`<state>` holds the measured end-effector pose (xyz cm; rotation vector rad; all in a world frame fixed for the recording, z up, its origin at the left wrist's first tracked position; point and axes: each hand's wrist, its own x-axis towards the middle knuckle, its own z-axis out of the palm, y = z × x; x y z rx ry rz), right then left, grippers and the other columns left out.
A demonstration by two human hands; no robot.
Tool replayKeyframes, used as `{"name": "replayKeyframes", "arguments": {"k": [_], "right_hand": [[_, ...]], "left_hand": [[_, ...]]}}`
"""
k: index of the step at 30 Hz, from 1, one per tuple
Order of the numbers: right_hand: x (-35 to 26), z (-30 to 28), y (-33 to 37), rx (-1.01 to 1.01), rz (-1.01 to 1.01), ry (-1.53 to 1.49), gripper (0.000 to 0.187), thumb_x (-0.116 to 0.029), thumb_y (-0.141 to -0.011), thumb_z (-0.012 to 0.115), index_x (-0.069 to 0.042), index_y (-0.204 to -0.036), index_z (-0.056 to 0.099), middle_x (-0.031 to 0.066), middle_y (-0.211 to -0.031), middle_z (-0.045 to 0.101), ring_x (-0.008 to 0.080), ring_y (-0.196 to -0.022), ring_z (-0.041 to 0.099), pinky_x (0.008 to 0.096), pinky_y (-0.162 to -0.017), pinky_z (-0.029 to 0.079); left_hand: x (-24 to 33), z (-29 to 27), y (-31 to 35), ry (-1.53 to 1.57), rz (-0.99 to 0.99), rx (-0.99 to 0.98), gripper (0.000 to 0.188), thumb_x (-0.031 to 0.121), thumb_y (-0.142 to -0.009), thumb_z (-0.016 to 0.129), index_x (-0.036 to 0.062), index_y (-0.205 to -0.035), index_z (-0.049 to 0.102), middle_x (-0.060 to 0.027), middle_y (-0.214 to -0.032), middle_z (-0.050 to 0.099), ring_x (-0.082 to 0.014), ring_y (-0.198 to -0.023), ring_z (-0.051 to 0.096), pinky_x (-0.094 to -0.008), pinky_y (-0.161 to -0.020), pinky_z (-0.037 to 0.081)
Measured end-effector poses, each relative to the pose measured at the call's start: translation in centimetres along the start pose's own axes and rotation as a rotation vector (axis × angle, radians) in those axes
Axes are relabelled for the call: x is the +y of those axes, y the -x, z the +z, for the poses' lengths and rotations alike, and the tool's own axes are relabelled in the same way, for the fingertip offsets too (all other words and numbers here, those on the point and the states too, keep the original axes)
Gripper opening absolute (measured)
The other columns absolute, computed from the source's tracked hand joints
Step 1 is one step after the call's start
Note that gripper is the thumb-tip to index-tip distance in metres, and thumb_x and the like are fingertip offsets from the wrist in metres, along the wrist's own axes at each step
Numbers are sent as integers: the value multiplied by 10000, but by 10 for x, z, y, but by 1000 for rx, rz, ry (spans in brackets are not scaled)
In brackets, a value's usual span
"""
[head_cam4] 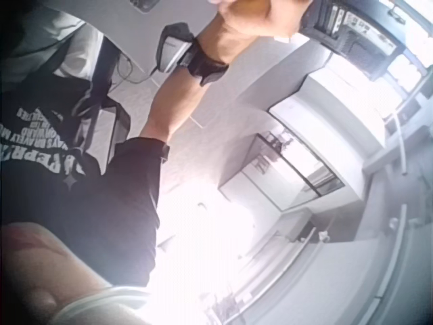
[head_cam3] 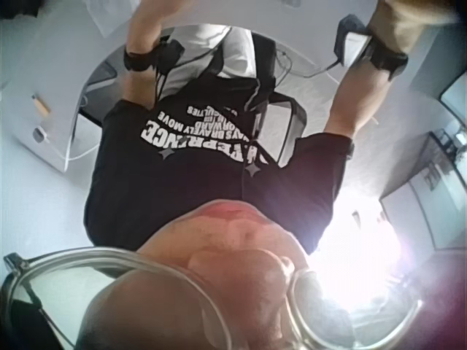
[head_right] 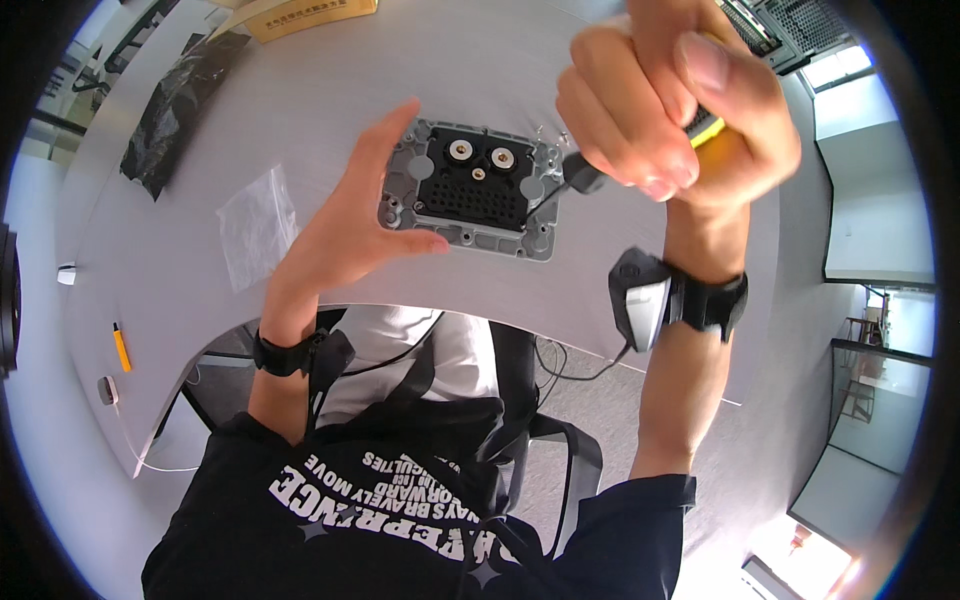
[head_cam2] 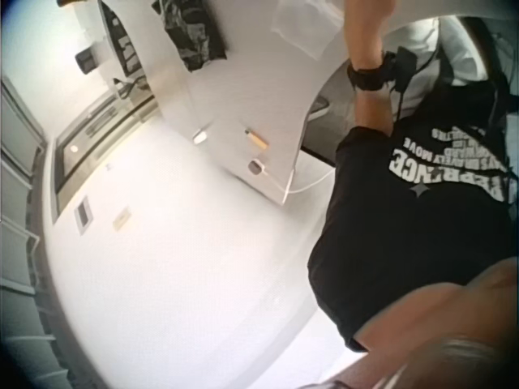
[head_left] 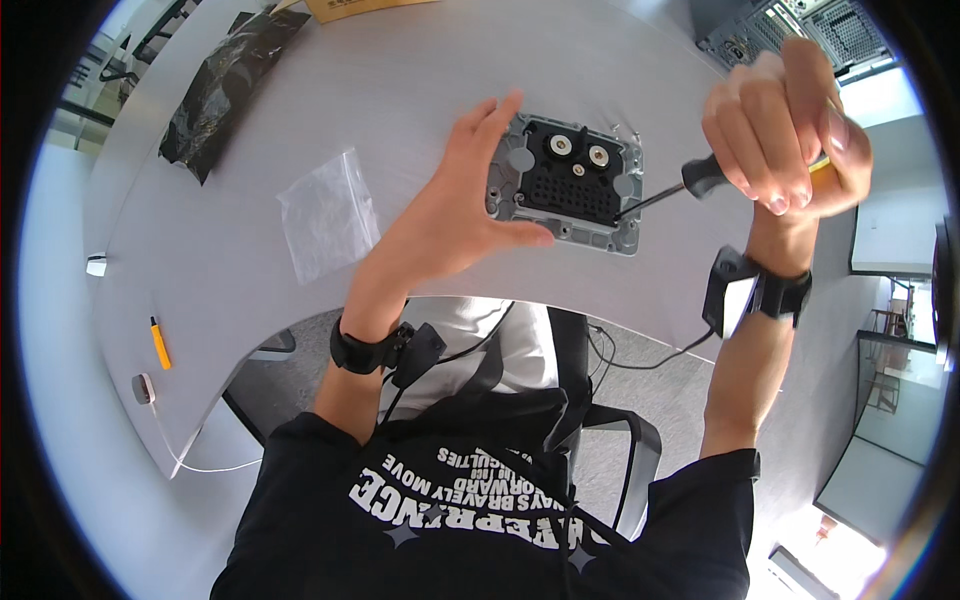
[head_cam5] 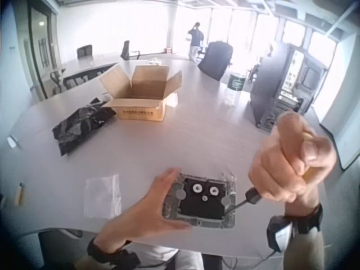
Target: The person assembles an electronic component by securing screws into a metal and plastic housing using a screwdriver.
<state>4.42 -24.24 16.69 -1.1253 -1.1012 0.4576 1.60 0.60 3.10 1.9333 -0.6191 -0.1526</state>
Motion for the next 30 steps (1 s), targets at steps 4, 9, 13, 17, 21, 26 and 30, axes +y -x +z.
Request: {"name": "replayKeyframes", "arguments": {"k": [4, 9, 13, 17, 21, 26, 30], "right_hand": [[-3, 10, 12, 94, -15, 90, 219, -220, -952, 518, -142, -757, 456, -49, -518, 546, 44, -405, 510, 179, -438, 432], [-7, 22, 11, 209, 12, 166, 254, -250, -928, 580, -142, -727, 470, -51, -486, 533, 54, -371, 491, 181, -404, 417], [-3, 17, 10, 140, -24, 93, 262, -222, -871, 652, -129, -686, 491, -27, -482, 557, 67, -332, 482, 179, -380, 408], [0, 12, 12, 71, -80, -13, 254, -189, -849, 697, -98, -685, 525, 7, -499, 575, 90, -349, 506, 193, -371, 412], [-6, 9, 24, 62, -79, -21, 212, -173, -851, 687, -81, -727, 542, 40, -516, 576, 121, -349, 505, 213, -374, 421], [-11, 12, 25, 49, -6, 61, 188, -183, -845, 692, -90, -779, 543, 37, -574, 604, 128, -404, 548, 222, -418, 457], [-10, 21, 27, 173, -20, 137, 224, -233, -783, 679, -131, -658, 524, -20, -536, 583, 63, -409, 530, 159, -430, 425]], "left_hand": [[-1, 5, -4, -19, 15, -19, 1116, 216, -659, 865, 140, -1531, 172, -189, -1522, 226, -372, -1415, 257, -446, -1142, 289], [4, 16, -11, 44, -52, -25, 1154, 184, -643, 873, 143, -1532, 139, -201, -1531, 124, -438, -1394, 264, -465, -1116, 346], [-1, 20, -7, 119, -59, 56, 1168, 135, -603, 883, 119, -1530, 174, -161, -1506, 192, -388, -1384, 281, -445, -1124, 329], [2, 16, -6, 208, -153, 75, 1181, 113, -549, 902, 115, -1524, 236, -129, -1490, 243, -337, -1372, 306, -433, -1131, 316], [1, 17, -7, 223, -154, 74, 1185, 121, -537, 910, 121, -1520, 249, -136, -1481, 248, -344, -1340, 337, -436, -1115, 335], [2, 21, -3, 141, -152, 100, 1102, 125, -513, 915, 185, -1471, 373, -129, -1453, 253, -321, -1188, 439, -448, -1028, 416], [2, 24, -4, 133, -130, 124, 1015, 120, -515, 911, 191, -1414, 444, -130, -1434, 261, -304, -1160, 454, -445, -1002, 436]]}}
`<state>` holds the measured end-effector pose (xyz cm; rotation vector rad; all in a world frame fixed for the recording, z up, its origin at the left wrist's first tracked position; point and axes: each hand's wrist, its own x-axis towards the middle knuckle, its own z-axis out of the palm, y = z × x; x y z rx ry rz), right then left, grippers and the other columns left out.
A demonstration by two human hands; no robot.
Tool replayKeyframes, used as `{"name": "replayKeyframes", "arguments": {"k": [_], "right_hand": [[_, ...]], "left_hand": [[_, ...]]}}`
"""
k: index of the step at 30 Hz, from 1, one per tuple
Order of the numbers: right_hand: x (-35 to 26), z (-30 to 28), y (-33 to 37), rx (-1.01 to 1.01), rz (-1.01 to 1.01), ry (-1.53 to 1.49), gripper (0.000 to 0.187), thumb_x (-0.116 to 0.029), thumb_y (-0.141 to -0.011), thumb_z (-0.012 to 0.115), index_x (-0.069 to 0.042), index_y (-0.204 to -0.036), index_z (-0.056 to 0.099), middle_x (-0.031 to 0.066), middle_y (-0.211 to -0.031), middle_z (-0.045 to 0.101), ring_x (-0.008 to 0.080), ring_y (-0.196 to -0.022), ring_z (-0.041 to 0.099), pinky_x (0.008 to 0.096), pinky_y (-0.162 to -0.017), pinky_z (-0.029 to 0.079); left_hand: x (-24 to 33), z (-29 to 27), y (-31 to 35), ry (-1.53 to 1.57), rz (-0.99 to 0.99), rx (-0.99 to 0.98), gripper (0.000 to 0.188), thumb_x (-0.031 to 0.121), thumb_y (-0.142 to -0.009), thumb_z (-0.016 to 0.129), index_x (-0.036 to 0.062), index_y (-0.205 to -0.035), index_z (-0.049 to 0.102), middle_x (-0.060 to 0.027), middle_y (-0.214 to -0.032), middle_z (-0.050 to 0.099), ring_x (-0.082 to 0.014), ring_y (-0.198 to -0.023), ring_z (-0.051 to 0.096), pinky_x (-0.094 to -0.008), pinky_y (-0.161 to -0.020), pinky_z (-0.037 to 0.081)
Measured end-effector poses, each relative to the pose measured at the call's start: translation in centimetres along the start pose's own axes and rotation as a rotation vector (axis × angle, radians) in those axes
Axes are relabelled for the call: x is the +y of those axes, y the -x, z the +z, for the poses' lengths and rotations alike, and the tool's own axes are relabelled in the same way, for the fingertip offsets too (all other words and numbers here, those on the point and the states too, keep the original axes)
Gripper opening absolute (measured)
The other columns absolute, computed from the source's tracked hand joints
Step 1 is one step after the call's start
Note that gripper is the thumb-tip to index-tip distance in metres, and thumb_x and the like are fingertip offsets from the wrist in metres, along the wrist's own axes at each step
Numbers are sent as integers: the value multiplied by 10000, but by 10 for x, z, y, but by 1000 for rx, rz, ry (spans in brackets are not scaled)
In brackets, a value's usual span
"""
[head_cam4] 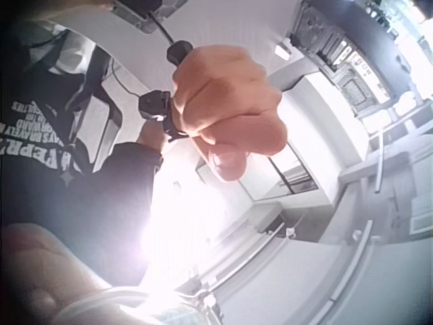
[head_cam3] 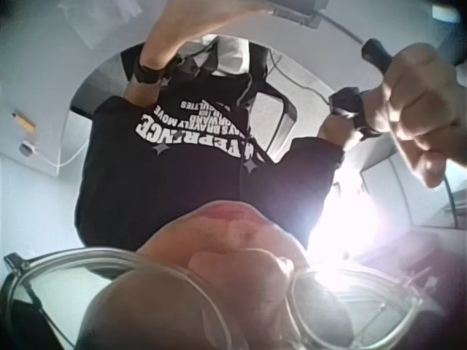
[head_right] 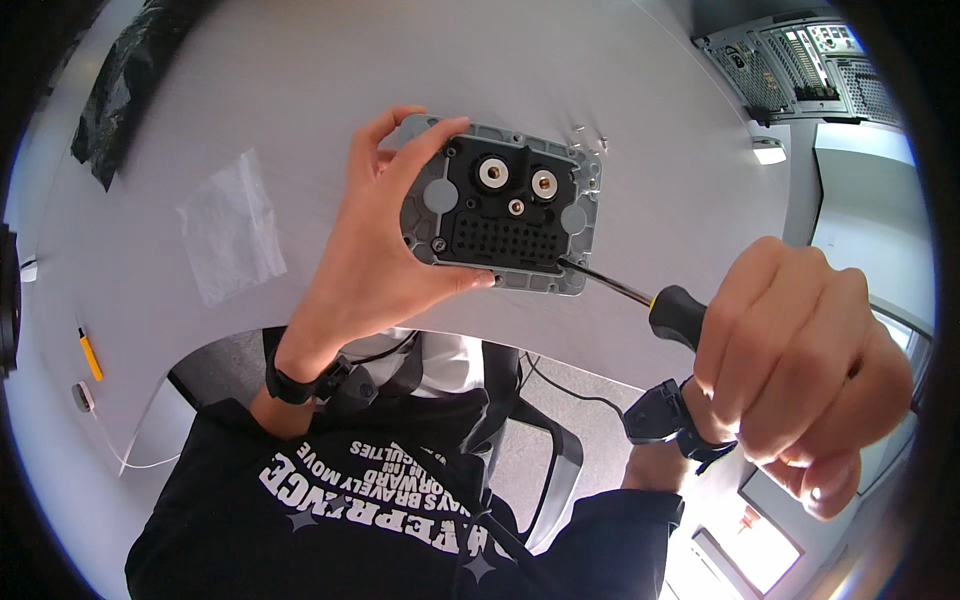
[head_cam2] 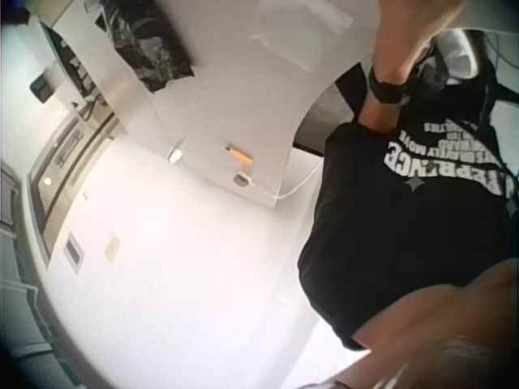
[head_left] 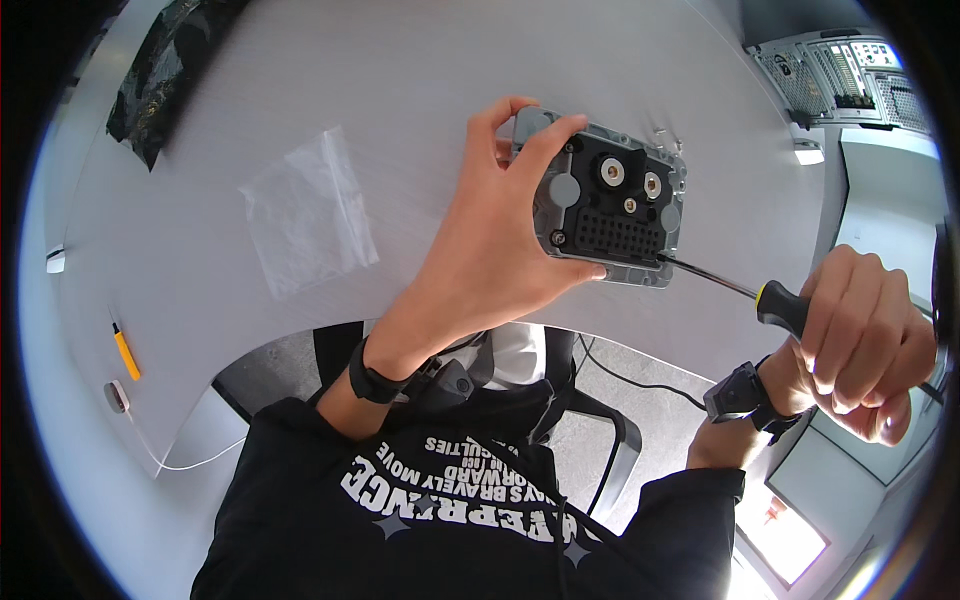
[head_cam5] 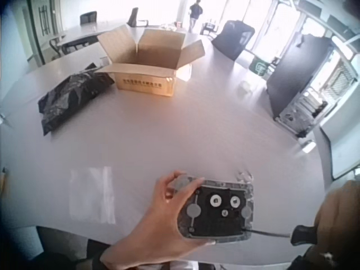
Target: The person assembles an electronic component by securing screws into a metal and plastic housing using a screwdriver.
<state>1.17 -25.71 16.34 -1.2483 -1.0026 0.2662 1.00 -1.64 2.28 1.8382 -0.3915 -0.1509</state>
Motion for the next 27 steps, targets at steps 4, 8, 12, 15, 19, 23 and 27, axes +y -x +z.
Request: {"name": "replayKeyframes", "arguments": {"k": [4, 8, 12, 15, 19, 23, 27], "right_hand": [[-4, 29, -2, 403, 69, 249, 242, -236, -938, 537, -133, -735, 454, 12, -593, 518, 88, -435, 472, 199, -466, 405], [1, 36, 9, 872, -50, 364, 267, -307, -974, 430, -149, -759, 437, -8, -554, 417, 56, -414, 335, 229, -430, 295], [8, 65, -6, 783, -68, 441, 271, -332, -936, 454, -96, -811, 501, 0, -620, 400, 78, -533, 358, 235, -506, 310], [5, 66, -5, 707, -38, 453, 288, -359, -920, 458, -84, -878, 530, 14, -643, 432, 96, -541, 382, 246, -517, 323], [-11, 47, -3, 536, 86, 195, 238, -321, -865, 531, -87, -838, 561, 34, -703, 481, 111, -626, 453, 275, -608, 362], [-25, 9, 7, 276, 60, 59, 190, -280, -719, 831, -230, -869, 725, -44, -1205, 552, 219, -1199, 455, 561, -952, 276], [-1, -27, -32, -487, 78, -200, 201, -26, -761, 782, -140, -919, 733, 46, -984, 707, 158, -872, 714, 228, -713, 571]], "left_hand": [[-1, -1, 2, -16, -1, 12, 970, 132, -527, 903, 186, -1385, 456, -139, -1426, 255, -318, -1149, 456, -446, -990, 439], [1, 0, 4, -46, 11, 27, 962, 151, -538, 899, 185, -1387, 448, -146, -1425, 243, -325, -1138, 460, -448, -976, 445], [-1, -1, 4, -13, 19, 19, 954, 154, -544, 899, 179, -1385, 448, -155, -1420, 246, -329, -1134, 465, -450, -970, 452], [-3, 0, 4, -24, 16, 22, 957, 155, -544, 900, 179, -1386, 446, -161, -1415, 248, -330, -1121, 472, -454, -959, 460], [-3, 0, 6, -35, 35, 30, 953, 151, -545, 900, 177, -1382, 446, -163, -1416, 241, -330, -1114, 478, -447, -956, 463], [-4, 1, 6, -29, 49, 45, 950, 144, -542, 899, 166, -1377, 448, -157, -1415, 236, -331, -1122, 475, -434, -967, 453], [-7, 2, 6, -39, 40, 32, 949, 133, -541, 896, 162, -1377, 448, -151, -1418, 234, -331, -1132, 470, -433, -980, 443]]}}
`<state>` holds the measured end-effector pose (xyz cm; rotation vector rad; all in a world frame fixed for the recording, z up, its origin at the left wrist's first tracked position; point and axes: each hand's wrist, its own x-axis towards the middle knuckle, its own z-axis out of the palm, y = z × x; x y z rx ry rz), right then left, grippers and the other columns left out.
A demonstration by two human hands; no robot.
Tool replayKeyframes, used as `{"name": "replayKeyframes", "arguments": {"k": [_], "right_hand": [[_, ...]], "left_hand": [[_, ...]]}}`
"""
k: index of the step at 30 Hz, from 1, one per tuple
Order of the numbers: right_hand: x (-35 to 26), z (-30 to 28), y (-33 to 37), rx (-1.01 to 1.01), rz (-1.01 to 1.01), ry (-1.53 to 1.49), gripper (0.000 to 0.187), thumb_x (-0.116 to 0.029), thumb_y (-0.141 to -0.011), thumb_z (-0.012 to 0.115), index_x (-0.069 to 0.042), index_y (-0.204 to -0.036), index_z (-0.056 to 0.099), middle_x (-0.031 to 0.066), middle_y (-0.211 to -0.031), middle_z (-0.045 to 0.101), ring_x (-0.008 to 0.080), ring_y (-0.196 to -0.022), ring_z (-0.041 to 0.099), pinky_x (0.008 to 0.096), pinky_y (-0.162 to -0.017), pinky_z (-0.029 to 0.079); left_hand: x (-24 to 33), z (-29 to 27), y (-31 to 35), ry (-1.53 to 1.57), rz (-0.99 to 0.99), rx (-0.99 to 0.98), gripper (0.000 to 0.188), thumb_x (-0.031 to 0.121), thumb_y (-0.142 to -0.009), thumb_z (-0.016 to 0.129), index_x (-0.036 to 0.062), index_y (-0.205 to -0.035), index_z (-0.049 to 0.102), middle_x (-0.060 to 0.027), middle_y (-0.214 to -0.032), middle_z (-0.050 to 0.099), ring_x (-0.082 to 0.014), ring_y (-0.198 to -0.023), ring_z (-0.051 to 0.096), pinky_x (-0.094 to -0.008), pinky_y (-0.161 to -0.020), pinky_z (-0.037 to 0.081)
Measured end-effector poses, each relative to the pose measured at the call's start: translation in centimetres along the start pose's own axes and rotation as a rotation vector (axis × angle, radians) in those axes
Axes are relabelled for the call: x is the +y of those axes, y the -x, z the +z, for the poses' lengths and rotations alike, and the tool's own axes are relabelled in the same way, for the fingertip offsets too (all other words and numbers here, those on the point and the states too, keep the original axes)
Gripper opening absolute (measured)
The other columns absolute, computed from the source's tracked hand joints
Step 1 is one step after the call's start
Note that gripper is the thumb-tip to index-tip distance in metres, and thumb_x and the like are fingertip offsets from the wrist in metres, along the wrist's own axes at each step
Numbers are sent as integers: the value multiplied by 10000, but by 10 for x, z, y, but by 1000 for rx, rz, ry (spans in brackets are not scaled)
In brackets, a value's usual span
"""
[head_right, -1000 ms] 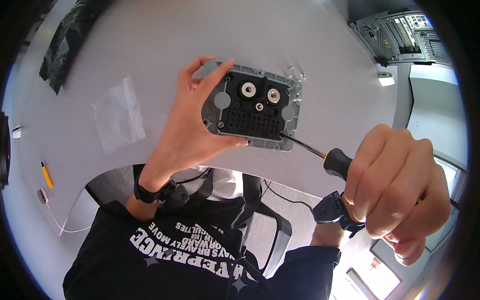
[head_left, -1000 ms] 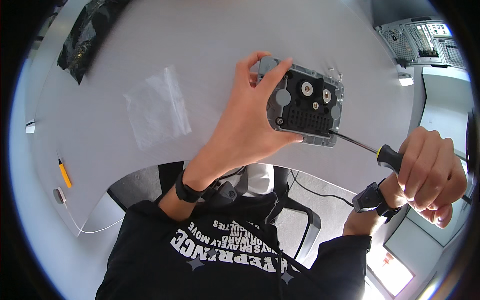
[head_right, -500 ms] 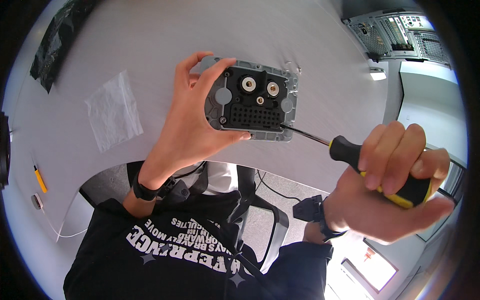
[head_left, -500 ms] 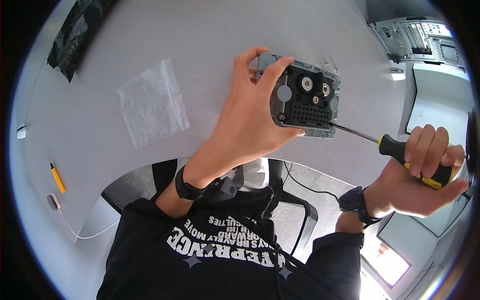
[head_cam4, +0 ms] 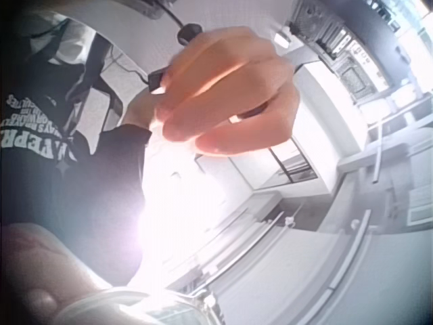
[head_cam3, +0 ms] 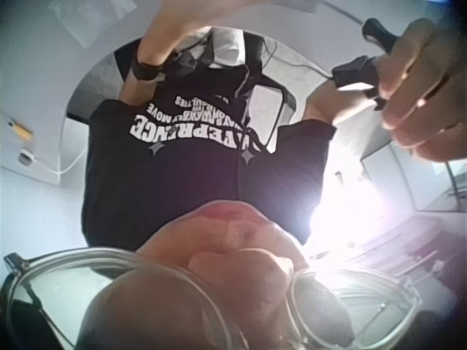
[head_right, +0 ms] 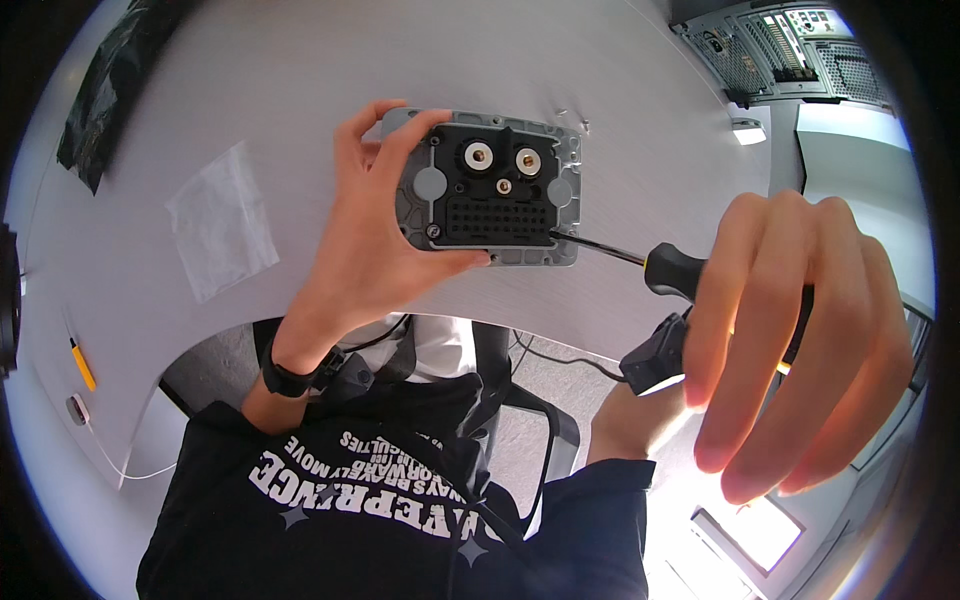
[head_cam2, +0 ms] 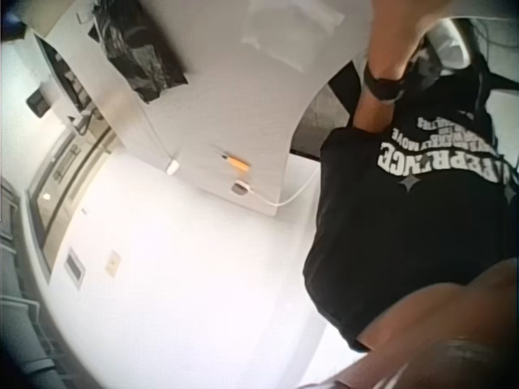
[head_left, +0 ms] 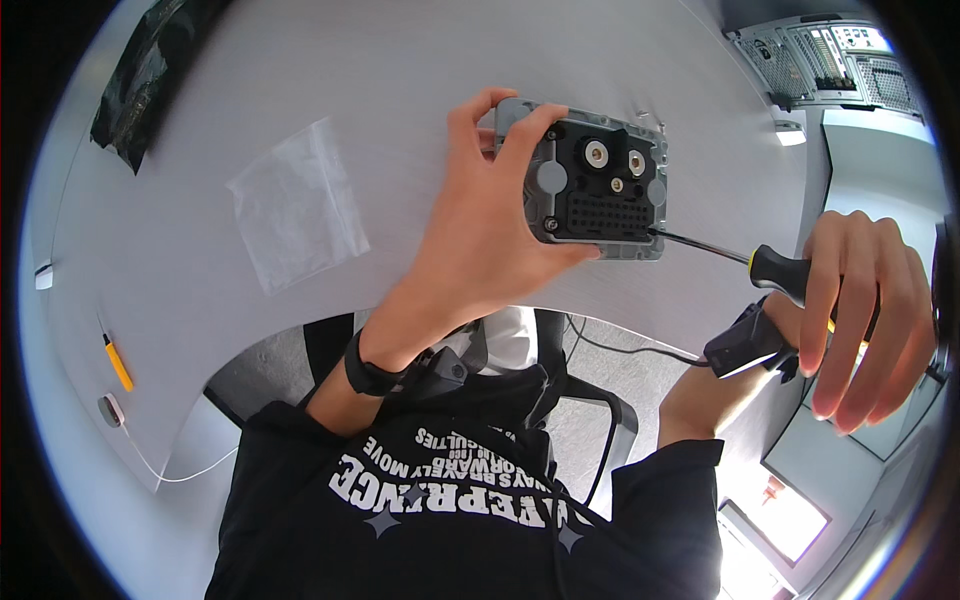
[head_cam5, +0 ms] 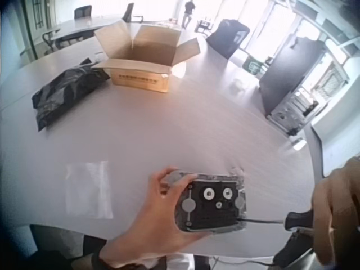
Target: The person assembles an electronic component by securing screws into a metal and plastic housing using a screwdriver.
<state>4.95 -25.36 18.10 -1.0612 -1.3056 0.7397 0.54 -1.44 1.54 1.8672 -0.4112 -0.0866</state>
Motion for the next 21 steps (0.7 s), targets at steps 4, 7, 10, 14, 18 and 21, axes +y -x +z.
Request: {"name": "replayKeyframes", "arguments": {"k": [4, 7, 10, 14, 18, 21], "right_hand": [[-2, -18, -11, -230, 85, -106, 218, -31, -731, 806, -133, -914, 747, 48, -963, 727, 141, -824, 713, 218, -679, 575], [1, -6, -18, 59, 29, 165, 144, -28, -743, 791, -100, -858, 743, 14, -1001, 692, 113, -876, 633, 236, -631, 558], [-23, -17, -31, -1, 359, 141, 130, -52, -696, 831, -114, -775, 749, -15, -973, 671, 97, -867, 603, 239, -605, 555], [8, -6, -22, -12, 158, -190, 39, -99, -836, 729, -64, -854, 732, 73, -740, 651, 115, -542, 615, 205, -435, 486], [23, -10, -11, -47, -86, -285, 250, -242, -960, 609, -10, -900, 680, 104, -639, 620, 123, -420, 558, 215, -373, 444], [28, 6, -17, 88, -92, -175, 299, -260, -974, 589, 11, -866, 658, 97, -625, 606, 127, -397, 532, 217, -363, 427]], "left_hand": [[3, 0, 0, 15, -22, -9, 951, 121, -537, 892, 163, -1377, 448, -150, -1422, 232, -331, -1154, 456, -439, -989, 435], [5, -3, 0, 2, -30, -9, 951, 117, -535, 893, 160, -1375, 449, -154, -1422, 234, -336, -1163, 450, -441, -989, 434], [5, -3, 0, -10, -23, -1, 944, 115, -536, 892, 151, -1368, 450, -160, -1421, 234, -349, -1170, 447, -446, -991, 434], [4, -1, -1, 7, 2, -5, 932, 118, -540, 890, 138, -1357, 442, -158, -1426, 233, -370, -1211, 433, -464, -1005, 435], [4, -1, -3, 1, 23, -7, 936, 116, -537, 888, 136, -1355, 433, -154, -1429, 246, -377, -1251, 414, -471, -1015, 435], [3, -1, -3, 16, 20, -12, 941, 113, -533, 887, 132, -1354, 429, -154, -1428, 265, -378, -1271, 405, -469, -1016, 434]]}}
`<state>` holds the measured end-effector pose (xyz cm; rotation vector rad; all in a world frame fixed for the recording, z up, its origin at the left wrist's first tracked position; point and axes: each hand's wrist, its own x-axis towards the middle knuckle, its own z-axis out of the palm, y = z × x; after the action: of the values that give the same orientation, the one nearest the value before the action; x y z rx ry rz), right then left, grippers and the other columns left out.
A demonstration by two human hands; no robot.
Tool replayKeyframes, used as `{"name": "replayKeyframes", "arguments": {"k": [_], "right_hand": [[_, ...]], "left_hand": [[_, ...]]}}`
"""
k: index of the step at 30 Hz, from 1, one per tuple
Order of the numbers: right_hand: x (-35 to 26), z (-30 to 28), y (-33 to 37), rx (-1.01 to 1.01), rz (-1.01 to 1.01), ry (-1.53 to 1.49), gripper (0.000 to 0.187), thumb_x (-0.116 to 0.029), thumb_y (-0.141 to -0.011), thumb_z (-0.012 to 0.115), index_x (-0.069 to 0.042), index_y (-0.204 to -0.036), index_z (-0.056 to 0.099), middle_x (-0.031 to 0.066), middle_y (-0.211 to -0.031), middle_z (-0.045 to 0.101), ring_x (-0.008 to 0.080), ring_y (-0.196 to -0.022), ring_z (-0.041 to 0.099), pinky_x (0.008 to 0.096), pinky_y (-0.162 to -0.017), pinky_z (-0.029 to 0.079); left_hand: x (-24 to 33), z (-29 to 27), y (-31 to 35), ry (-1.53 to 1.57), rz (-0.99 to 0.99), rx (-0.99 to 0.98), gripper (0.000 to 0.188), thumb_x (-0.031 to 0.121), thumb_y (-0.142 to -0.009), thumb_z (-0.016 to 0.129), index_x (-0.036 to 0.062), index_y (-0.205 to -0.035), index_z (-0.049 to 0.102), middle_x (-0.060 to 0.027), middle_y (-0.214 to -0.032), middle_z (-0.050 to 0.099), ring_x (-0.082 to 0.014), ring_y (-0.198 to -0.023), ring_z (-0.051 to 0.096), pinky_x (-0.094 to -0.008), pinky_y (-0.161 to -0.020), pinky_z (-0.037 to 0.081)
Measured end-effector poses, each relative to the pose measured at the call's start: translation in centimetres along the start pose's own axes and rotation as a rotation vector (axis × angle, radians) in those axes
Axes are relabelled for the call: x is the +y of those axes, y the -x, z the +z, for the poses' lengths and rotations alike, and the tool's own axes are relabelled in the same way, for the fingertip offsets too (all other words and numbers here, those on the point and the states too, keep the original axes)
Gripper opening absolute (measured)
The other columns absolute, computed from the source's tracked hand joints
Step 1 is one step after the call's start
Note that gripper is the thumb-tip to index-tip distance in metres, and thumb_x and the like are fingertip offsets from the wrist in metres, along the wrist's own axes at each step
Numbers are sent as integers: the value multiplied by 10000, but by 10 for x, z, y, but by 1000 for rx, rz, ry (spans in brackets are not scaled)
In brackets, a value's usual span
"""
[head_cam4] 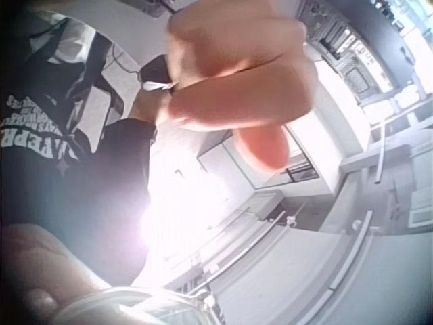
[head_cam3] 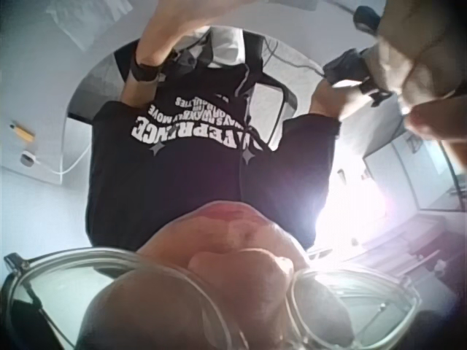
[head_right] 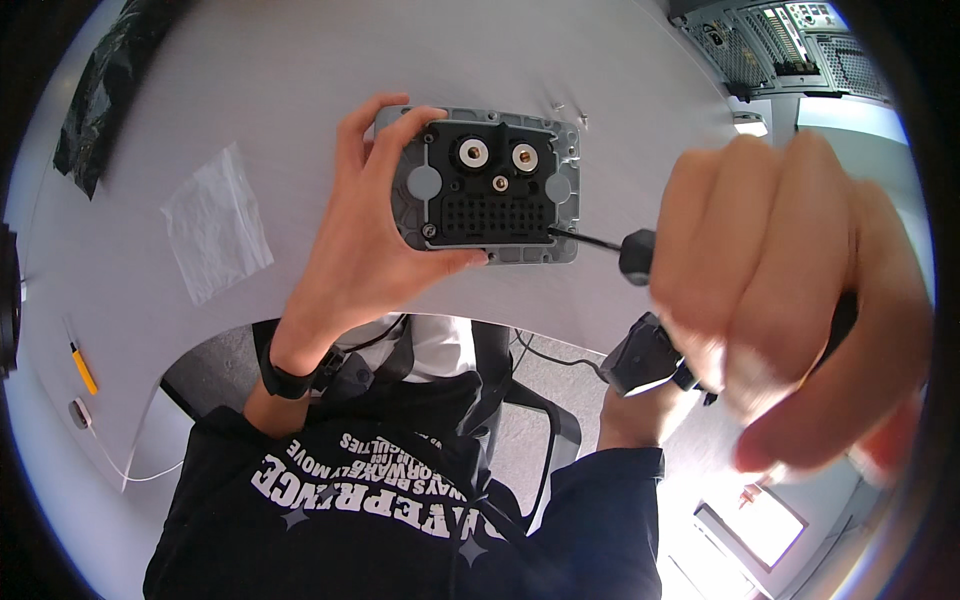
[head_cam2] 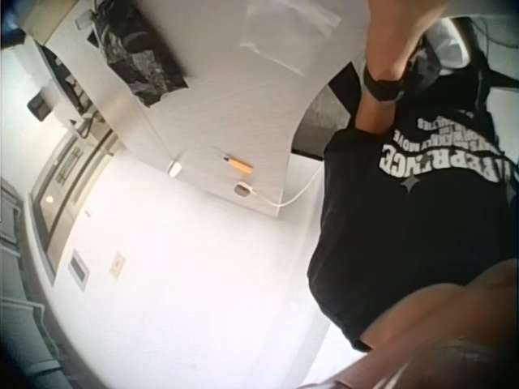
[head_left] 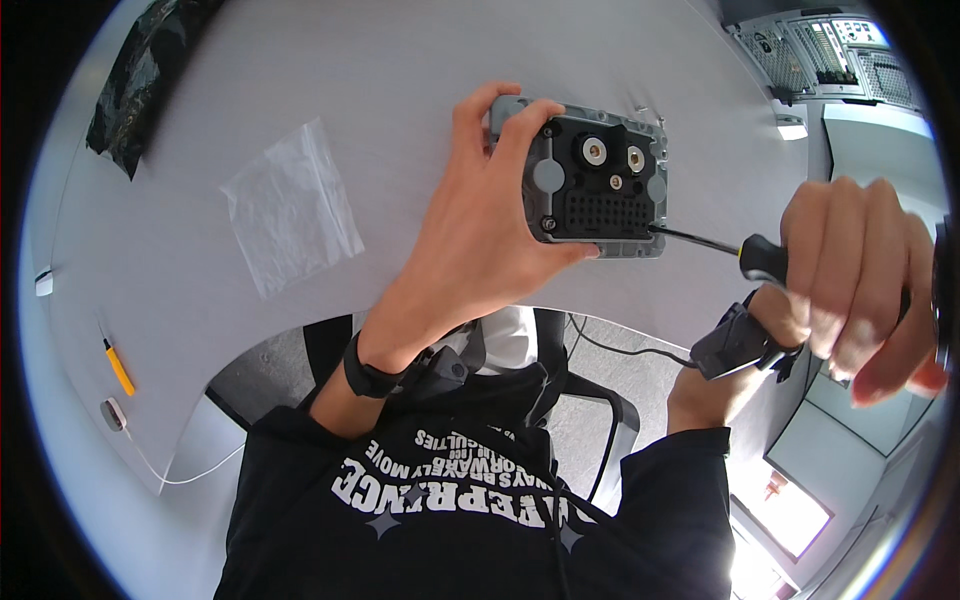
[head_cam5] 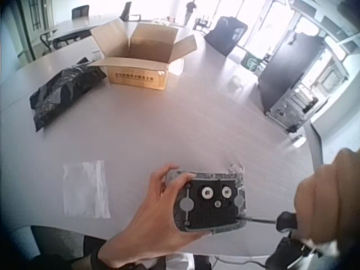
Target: The person assembles an electronic component by securing screws into a metal and plastic housing using a screwdriver.
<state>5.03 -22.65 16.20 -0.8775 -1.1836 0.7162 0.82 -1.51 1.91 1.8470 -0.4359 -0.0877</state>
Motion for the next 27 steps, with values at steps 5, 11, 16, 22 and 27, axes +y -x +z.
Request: {"name": "replayKeyframes", "arguments": {"k": [5, 11, 16, 22, 27], "right_hand": [[-7, 7, 16, 149, -81, 110, 257, -218, -930, 630, -22, -765, 653, 58, -577, 607, 98, -382, 530, 181, -367, 421], [-11, 27, 36, 439, -172, 251, 266, -204, -927, 630, -54, -708, 608, 32, -541, 595, 86, -366, 518, 165, -371, 409], [-4, 30, 37, 420, -261, 212, 257, -211, -879, 688, -82, -665, 626, 1, -490, 579, 87, -360, 527, 160, -375, 424], [-9, 46, 41, 682, -222, 388, 246, -207, -908, 666, -13, -764, 622, 57, -525, 566, 140, -392, 533, 212, -376, 442], [0, 42, 39, 699, -310, 407, 123, -73, -850, 670, -7, -763, 614, 54, -536, 577, 135, -396, 535, 212, -379, 444]], "left_hand": [[4, 3, 0, 41, -25, 9, 941, 109, -532, 888, 122, -1355, 431, -161, -1425, 275, -375, -1241, 436, -451, -1011, 431], [4, 6, 0, 67, -33, 26, 949, 83, -527, 887, 118, -1361, 434, -160, -1420, 285, -356, -1203, 468, -439, -990, 437], [-1, 9, -1, 85, -12, 35, 945, 83, -521, 891, 112, -1354, 446, -155, -1423, 283, -339, -1163, 486, -430, -973, 445], [-4, 8, -3, 81, 1, 37, 943, 95, -527, 895, 87, -1356, 446, -157, -1424, 280, -329, -1142, 498, -421, -956, 448], [-7, 7, -3, 84, 23, 25, 938, 110, -543, 897, 66, -1363, 444, -176, -1424, 277, -324, -1121, 512, -420, -944, 453]]}}
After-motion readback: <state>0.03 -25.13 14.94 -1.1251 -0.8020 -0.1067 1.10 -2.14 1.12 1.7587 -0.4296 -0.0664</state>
